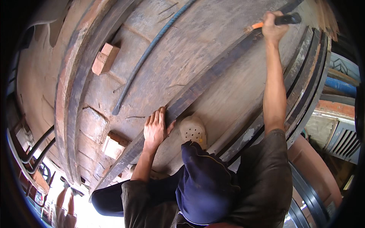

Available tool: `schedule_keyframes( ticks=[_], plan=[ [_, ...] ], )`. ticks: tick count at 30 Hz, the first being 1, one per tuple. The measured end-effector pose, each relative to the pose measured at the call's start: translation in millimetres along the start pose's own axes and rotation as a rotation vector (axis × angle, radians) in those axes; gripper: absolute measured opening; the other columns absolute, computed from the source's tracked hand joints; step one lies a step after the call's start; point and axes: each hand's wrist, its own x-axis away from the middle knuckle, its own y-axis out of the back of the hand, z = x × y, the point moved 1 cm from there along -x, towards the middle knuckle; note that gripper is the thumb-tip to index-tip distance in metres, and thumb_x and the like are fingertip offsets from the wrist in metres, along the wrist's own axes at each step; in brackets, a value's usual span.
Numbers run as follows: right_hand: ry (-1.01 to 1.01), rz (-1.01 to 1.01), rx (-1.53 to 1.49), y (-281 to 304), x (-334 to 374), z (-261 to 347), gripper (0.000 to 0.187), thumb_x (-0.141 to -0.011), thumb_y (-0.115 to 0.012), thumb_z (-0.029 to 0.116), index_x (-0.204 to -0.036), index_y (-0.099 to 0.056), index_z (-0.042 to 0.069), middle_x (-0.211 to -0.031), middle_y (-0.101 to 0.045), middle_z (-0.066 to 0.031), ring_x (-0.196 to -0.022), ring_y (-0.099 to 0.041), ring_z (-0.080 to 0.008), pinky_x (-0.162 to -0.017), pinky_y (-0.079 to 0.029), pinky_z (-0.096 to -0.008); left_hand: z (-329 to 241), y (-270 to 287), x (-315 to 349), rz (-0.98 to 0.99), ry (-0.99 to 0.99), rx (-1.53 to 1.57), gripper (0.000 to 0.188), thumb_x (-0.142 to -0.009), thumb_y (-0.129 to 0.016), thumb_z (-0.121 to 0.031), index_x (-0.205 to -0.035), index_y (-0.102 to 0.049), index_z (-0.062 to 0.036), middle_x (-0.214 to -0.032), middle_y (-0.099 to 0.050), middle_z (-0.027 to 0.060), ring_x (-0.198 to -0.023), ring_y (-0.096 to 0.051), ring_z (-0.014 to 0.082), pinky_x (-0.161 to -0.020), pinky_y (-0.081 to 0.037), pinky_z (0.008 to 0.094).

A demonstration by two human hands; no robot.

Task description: The person hammers a long metal bar on the floor using a hammer, then uses a crowbar to pry and adjust the bar. The person remains seated on the floor during the task.

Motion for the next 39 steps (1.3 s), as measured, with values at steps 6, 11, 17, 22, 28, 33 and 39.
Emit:
schedule_keyframes(
  ticks=[6,11,17,22,28,33,39],
  plan=[
    [0.176,-0.02,0.083,25,-8,22,0.015,-0.081,-0.061,0.008,-0.069,-0.058,0.0,-0.064,-0.063,-0.0087,-0.056,-0.06,-0.0169,-0.059,-0.052,-0.0325,4,-1,1,0.005,-0.002,-0.012,0.069,-0.085,-0.068,-0.043,-0.133,-0.046,0.0016,-0.119,-0.061,0.0139,-0.104,-0.062,0.0275,-0.088,-0.05,0.0376],
    [0.16,0.008,0.242,24,1,-18,0.017,-0.082,-0.065,0.012,-0.071,-0.058,0.001,-0.057,-0.061,-0.0041,-0.057,-0.061,-0.0149,-0.057,-0.05,-0.0302,2,0,4,0.001,-0.019,-0.029,0.068,-0.085,-0.068,-0.044,-0.131,-0.047,0.0016,-0.118,-0.061,0.0142,-0.103,-0.062,0.0278,-0.087,-0.05,0.037],
    [0.066,-0.04,0.121,40,25,-23,0.013,-0.082,-0.062,0.008,-0.074,-0.055,0.0,-0.073,-0.062,-0.0086,-0.069,-0.062,-0.0183,-0.067,-0.051,-0.0342,3,-3,2,0.001,-0.003,-0.01,0.067,-0.087,-0.066,-0.045,-0.131,-0.048,0.0013,-0.118,-0.061,0.0141,-0.104,-0.062,0.0273,-0.088,-0.05,0.037],
    [0.084,-0.051,0.005,20,58,20,0.014,-0.082,-0.064,0.007,-0.074,-0.053,0.002,-0.074,-0.062,-0.0075,-0.068,-0.06,-0.0184,-0.069,-0.052,-0.034,6,0,3,-0.001,-0.008,-0.015,0.067,-0.086,-0.067,-0.043,-0.131,-0.048,0.0023,-0.118,-0.062,0.0153,-0.104,-0.062,0.0284,-0.088,-0.05,0.0373],
    [0.23,0.048,0.064,10,64,29,0.016,-0.081,-0.065,0.007,-0.074,-0.051,0.006,-0.072,-0.059,-0.0057,-0.073,-0.058,-0.0156,-0.07,-0.049,-0.0331,2,-3,1,0.006,-0.003,0.017,0.067,-0.083,-0.071,-0.041,-0.129,-0.048,0.0023,-0.116,-0.062,0.0164,-0.104,-0.063,0.0302,-0.089,-0.05,0.0396],
    [0.255,0.108,0.216,-2,95,45,0.022,-0.075,-0.068,0.015,-0.07,-0.047,0.01,-0.064,-0.047,-0.0015,-0.067,-0.048,-0.0187,-0.07,-0.041,-0.0385,1,-6,6,0.029,0.009,-0.044,0.066,-0.084,-0.07,-0.04,-0.13,-0.046,0.0012,-0.114,-0.062,0.018,-0.103,-0.062,0.0334,-0.089,-0.05,0.0426],
    [0.416,0.243,0.44,-20,131,53,0.024,-0.073,-0.07,0.009,-0.069,-0.046,0.01,-0.068,-0.047,-0.0062,-0.07,-0.047,-0.0244,-0.073,-0.04,-0.0409,-4,-6,4,-0.006,-0.021,-0.092,0.066,-0.087,-0.066,-0.043,-0.13,-0.047,0.0037,-0.113,-0.061,0.0177,-0.1,-0.062,0.0331,-0.087,-0.05,0.0415]
  ],
)
